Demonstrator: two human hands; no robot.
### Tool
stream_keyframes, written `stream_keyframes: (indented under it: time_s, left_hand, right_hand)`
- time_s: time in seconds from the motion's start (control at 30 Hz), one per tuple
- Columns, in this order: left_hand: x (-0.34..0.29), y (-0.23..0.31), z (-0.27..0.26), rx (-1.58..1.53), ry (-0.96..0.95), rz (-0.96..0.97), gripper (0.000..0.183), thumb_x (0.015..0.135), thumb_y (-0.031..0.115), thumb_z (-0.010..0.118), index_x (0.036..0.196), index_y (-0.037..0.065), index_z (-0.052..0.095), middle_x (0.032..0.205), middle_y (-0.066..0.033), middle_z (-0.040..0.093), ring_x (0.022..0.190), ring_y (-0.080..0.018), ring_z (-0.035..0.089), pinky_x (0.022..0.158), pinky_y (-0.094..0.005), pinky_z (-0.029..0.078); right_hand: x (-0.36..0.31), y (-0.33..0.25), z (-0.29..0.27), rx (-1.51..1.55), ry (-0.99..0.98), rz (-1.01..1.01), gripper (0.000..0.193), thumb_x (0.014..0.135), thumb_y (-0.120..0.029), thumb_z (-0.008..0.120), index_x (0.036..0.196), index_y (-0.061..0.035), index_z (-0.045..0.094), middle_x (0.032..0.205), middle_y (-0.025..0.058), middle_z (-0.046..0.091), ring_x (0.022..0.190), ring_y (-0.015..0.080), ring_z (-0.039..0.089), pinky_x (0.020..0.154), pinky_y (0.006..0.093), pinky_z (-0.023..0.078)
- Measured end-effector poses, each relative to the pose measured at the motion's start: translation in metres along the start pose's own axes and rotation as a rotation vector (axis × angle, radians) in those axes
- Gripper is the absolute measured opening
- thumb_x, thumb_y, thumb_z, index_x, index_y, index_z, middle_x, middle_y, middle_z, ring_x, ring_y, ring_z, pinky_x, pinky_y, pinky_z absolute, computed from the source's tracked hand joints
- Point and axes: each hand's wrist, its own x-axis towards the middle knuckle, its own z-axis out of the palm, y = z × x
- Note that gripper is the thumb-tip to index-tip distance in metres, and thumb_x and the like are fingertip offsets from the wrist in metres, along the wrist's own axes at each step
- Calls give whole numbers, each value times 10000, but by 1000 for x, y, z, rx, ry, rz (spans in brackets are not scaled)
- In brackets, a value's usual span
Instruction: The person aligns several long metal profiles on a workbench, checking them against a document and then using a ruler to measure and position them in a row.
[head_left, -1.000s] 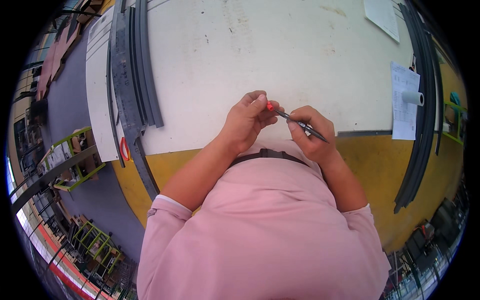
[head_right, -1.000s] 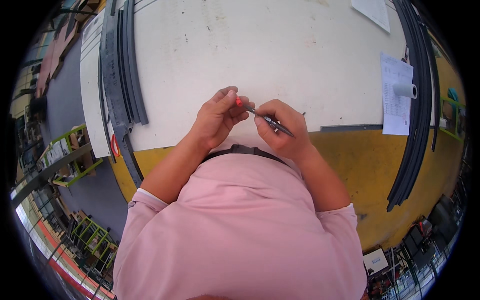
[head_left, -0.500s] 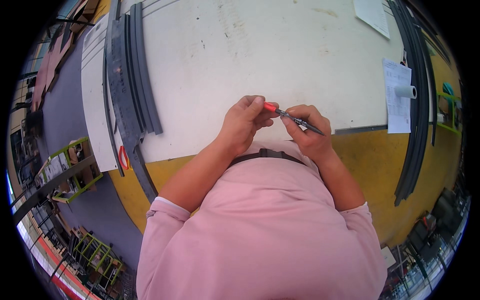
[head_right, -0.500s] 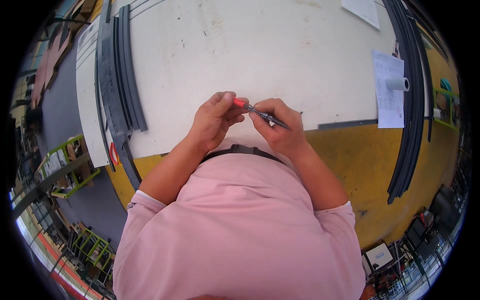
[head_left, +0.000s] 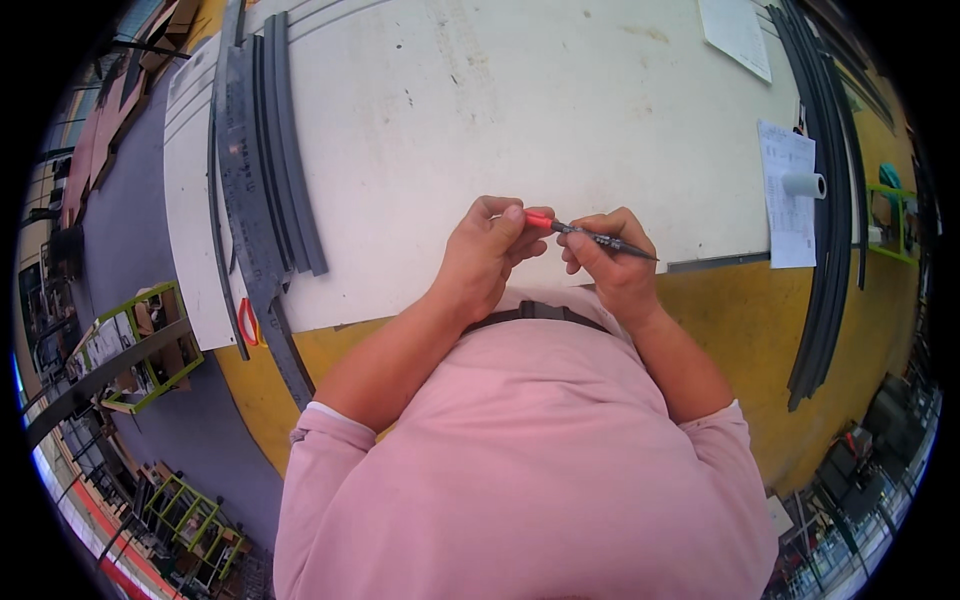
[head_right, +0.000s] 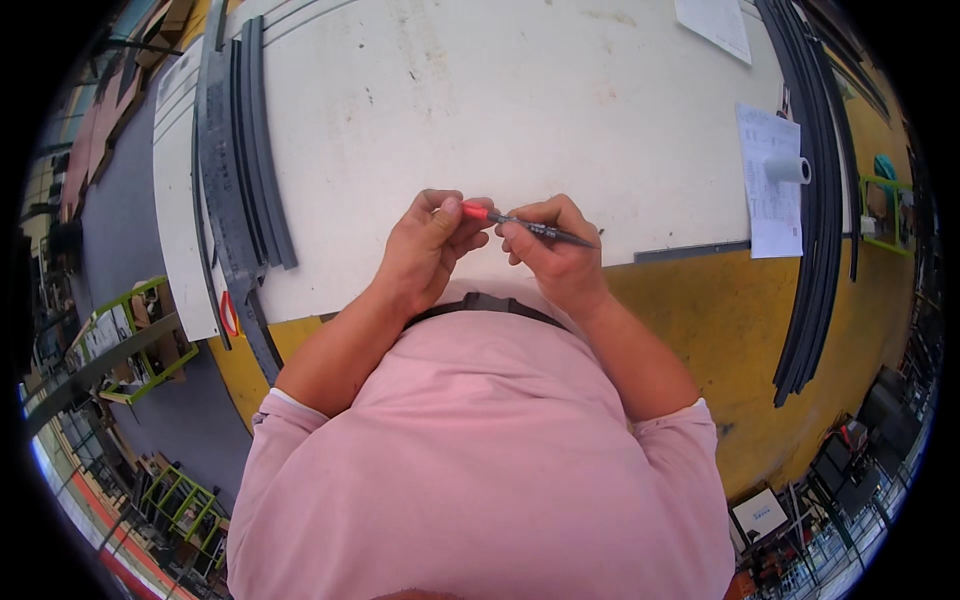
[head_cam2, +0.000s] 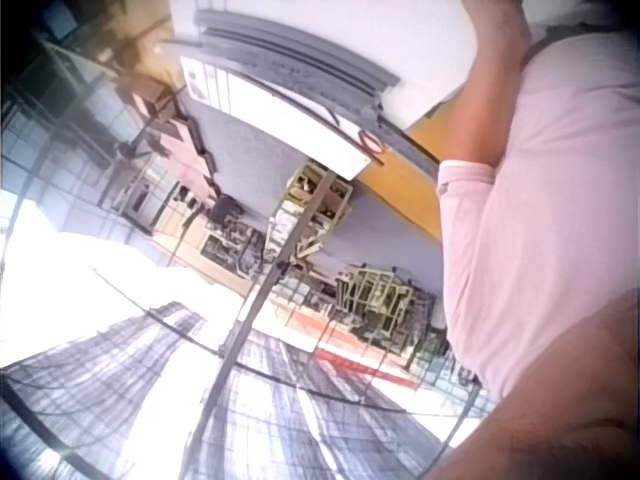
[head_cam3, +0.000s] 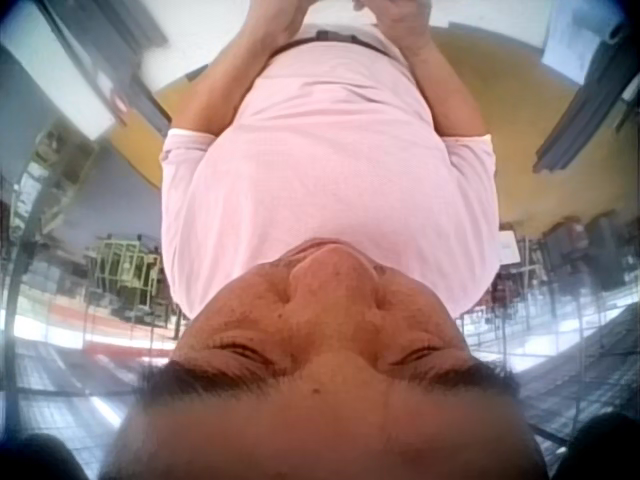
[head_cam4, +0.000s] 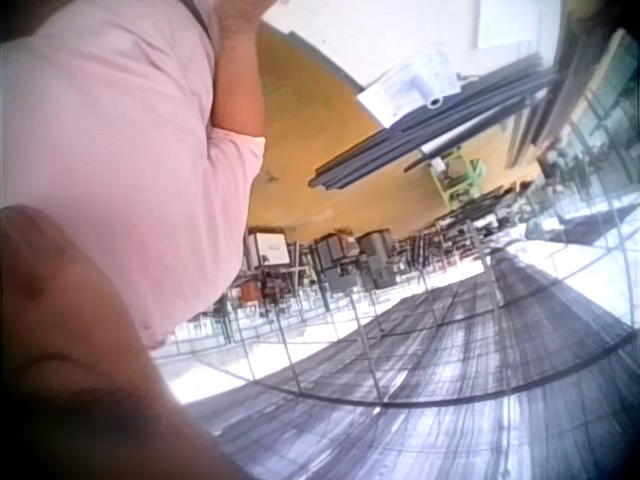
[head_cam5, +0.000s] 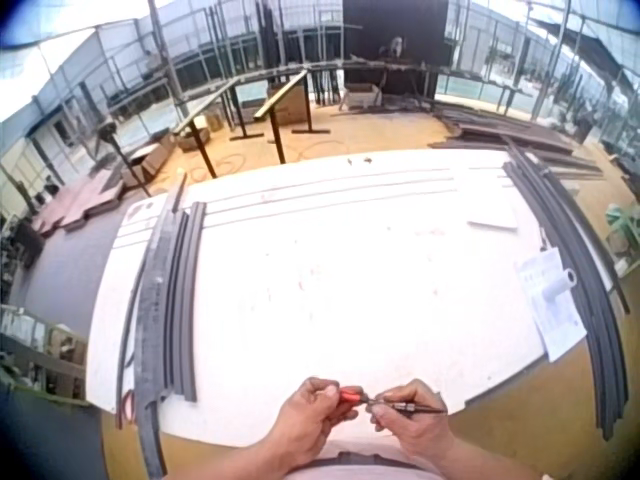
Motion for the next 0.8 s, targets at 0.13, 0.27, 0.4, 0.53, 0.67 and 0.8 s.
stream_keyframes:
  time_s: [0.13, 0.27, 0.4, 0.53, 0.67, 0.8]
  left_hand:
    - [-3, -2, 1, -10, 12, 29, 283, 1083, 263, 652, 1229, 72, 503, 1268, -175, 693, 1171, -257, 680, 1016, -408, 554]
    - [-7, 1, -4, 4, 69, 33, 295, 1086, 275, 646, 1223, 61, 495, 1238, -184, 695, 1165, -261, 686, 1008, -413, 562]
    - [-14, 1, -29, 196, 56, 39, 272, 1102, 269, 608, 1228, 45, 521, 1190, -178, 705, 1143, -257, 692, 976, -402, 560]
    - [-40, 20, -54, 1025, 118, 184, 258, 1054, 251, 637, 1202, 43, 670, 1147, -134, 717, 1071, -262, 699, 925, -412, 543]
    - [-48, 0, -86, 1311, 145, 537, 254, 1014, 237, 668, 1183, 52, 705, 1161, -150, 712, 1020, -316, 698, 896, -430, 547]
    - [-35, -4, -124, 1247, 438, 571, 231, 1009, 236, 679, 1140, 47, 701, 1068, -163, 685, 933, -341, 700, 841, -444, 554]
  right_hand:
    - [1, 1, 9, 142, 14, 62, 159, 1004, -59, 727, 1032, -16, 576, 938, 127, 747, 789, 122, 704, 661, 275, 592]
    - [9, 2, 13, 173, -20, 108, 165, 996, -45, 724, 1033, -8, 568, 927, 142, 748, 772, 136, 704, 649, 287, 589]
    - [26, 1, 24, 110, -73, 331, 182, 996, -97, 713, 1041, 11, 574, 886, 137, 743, 713, 148, 689, 613, 291, 572]
    - [41, 17, 48, -78, -237, 530, 246, 957, -204, 741, 1015, 14, 642, 831, 107, 716, 674, 147, 657, 566, 288, 542]
    - [48, 29, 79, -105, -363, 590, 346, 948, -215, 739, 1141, 56, 645, 869, 103, 723, 697, 148, 649, 618, 302, 551]
    - [41, 17, 100, -150, -360, 576, 662, 951, -235, 726, 1464, 118, 504, 1023, 109, 729, 785, 152, 642, 696, 293, 555]
